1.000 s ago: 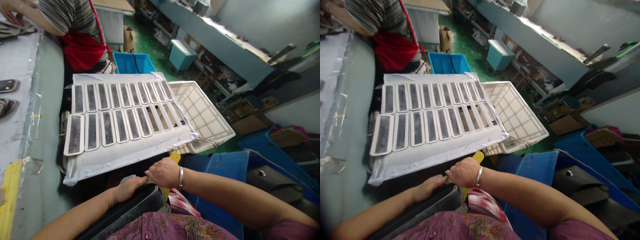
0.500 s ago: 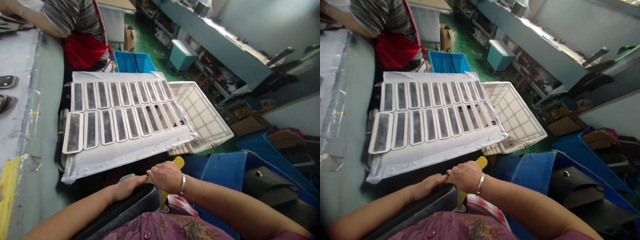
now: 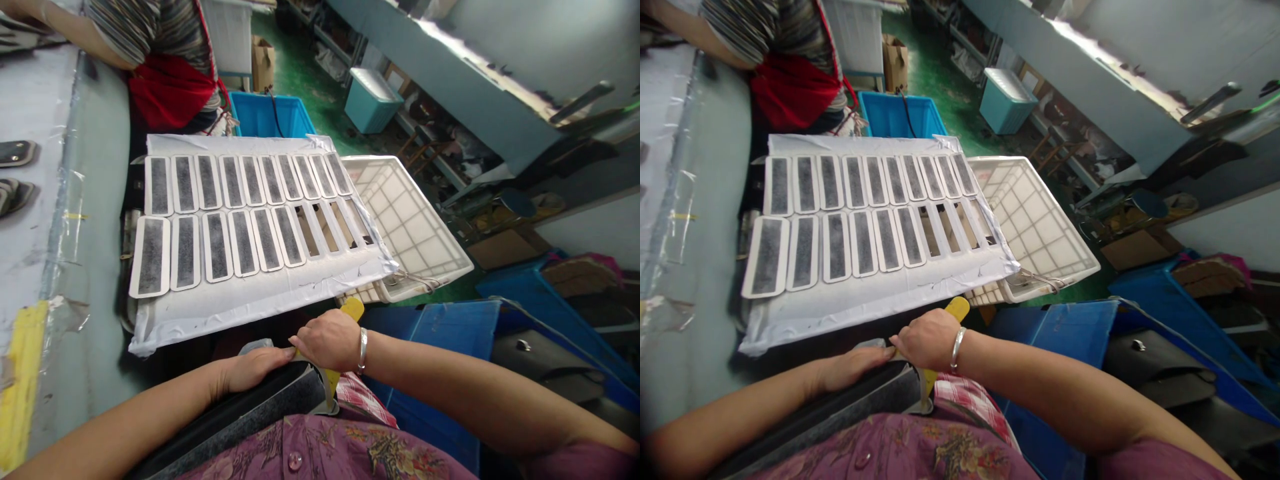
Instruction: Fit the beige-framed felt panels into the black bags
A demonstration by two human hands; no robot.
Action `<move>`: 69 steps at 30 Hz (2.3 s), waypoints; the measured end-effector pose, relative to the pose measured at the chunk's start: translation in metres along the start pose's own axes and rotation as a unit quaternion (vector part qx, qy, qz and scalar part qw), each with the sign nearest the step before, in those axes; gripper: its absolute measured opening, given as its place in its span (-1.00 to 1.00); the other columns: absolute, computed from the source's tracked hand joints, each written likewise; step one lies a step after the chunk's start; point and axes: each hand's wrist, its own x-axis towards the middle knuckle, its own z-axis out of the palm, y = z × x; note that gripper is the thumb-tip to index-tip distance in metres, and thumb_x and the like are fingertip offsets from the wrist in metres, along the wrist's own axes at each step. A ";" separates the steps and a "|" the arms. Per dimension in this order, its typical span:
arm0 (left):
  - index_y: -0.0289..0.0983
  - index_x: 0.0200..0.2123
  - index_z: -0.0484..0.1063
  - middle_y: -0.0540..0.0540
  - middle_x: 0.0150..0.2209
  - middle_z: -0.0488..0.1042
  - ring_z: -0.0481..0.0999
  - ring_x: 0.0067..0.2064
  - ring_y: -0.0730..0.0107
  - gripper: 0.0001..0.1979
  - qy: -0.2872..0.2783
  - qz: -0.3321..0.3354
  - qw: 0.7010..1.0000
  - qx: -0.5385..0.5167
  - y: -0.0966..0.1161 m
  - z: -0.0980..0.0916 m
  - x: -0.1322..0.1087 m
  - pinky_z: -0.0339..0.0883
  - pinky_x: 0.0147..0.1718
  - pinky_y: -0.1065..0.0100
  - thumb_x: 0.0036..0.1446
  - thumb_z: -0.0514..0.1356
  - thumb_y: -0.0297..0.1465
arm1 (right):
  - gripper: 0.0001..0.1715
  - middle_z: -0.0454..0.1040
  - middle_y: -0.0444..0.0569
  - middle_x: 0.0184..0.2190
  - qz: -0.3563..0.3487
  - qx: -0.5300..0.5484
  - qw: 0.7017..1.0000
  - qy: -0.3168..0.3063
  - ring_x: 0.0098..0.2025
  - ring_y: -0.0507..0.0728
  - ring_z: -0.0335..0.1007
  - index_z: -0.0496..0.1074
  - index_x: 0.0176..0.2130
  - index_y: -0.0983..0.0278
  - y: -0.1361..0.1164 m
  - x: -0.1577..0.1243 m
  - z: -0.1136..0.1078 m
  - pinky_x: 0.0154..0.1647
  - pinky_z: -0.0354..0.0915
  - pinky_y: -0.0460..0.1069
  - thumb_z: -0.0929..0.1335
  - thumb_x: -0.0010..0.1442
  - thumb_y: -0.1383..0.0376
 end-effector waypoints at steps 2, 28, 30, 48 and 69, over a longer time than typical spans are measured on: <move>-0.27 0.00 0.33 -0.05 0.03 0.38 0.32 0.03 0.29 -0.48 -0.006 -0.001 1.000 0.010 0.001 -0.001 -0.002 0.08 0.09 0.30 0.27 -0.25 -0.14 | -0.49 0.49 -0.03 -0.51 -0.020 -0.005 1.000 -0.003 -0.49 0.08 0.39 0.41 -0.46 0.29 0.002 0.002 0.000 -0.60 -0.10 -0.06 0.08 0.31 0.17; -0.24 0.06 0.32 0.00 0.05 0.39 0.25 0.11 0.23 -0.43 -0.006 -0.034 0.999 0.012 0.022 0.003 -0.007 -0.03 0.15 0.32 0.21 -0.16 -0.02 | -0.47 0.50 -0.01 -0.50 -0.030 -0.004 0.999 0.023 -0.48 0.09 0.41 0.43 -0.44 0.31 0.001 -0.007 0.005 -0.58 -0.05 -0.07 0.07 0.32 0.17; -0.25 0.07 0.30 0.00 0.05 0.39 0.23 0.12 0.24 -0.44 -0.003 -0.040 0.999 0.016 0.023 0.004 -0.008 -0.04 0.15 0.32 0.22 -0.17 -0.04 | -0.48 0.50 -0.01 -0.50 -0.033 -0.008 0.999 0.028 -0.47 0.10 0.41 0.43 -0.43 0.30 -0.001 -0.007 0.006 -0.57 -0.03 -0.07 0.08 0.32 0.17; -0.24 0.08 0.28 -0.06 0.12 0.29 0.25 0.12 0.22 -0.38 -0.033 -0.038 0.995 0.084 0.043 0.004 -0.007 -0.04 0.15 0.30 0.21 -0.25 0.00 | -0.48 0.48 0.03 -0.53 0.071 0.044 0.996 -0.008 -0.47 0.11 0.40 0.42 -0.46 0.30 0.005 -0.027 -0.008 -0.47 0.17 -0.07 0.09 0.30 0.12; -0.26 -0.19 0.40 0.00 -0.04 0.41 0.34 -0.03 0.29 -0.71 -0.039 0.017 0.994 0.097 0.046 0.004 -0.001 0.14 0.02 0.33 0.22 -0.09 -0.35 | -0.33 -0.06 -0.29 -0.82 -0.042 0.837 0.518 0.168 -0.81 -0.11 -0.20 0.16 -0.66 0.29 -0.019 -0.007 -0.031 -0.74 -0.09 -0.15 0.07 0.24 -0.08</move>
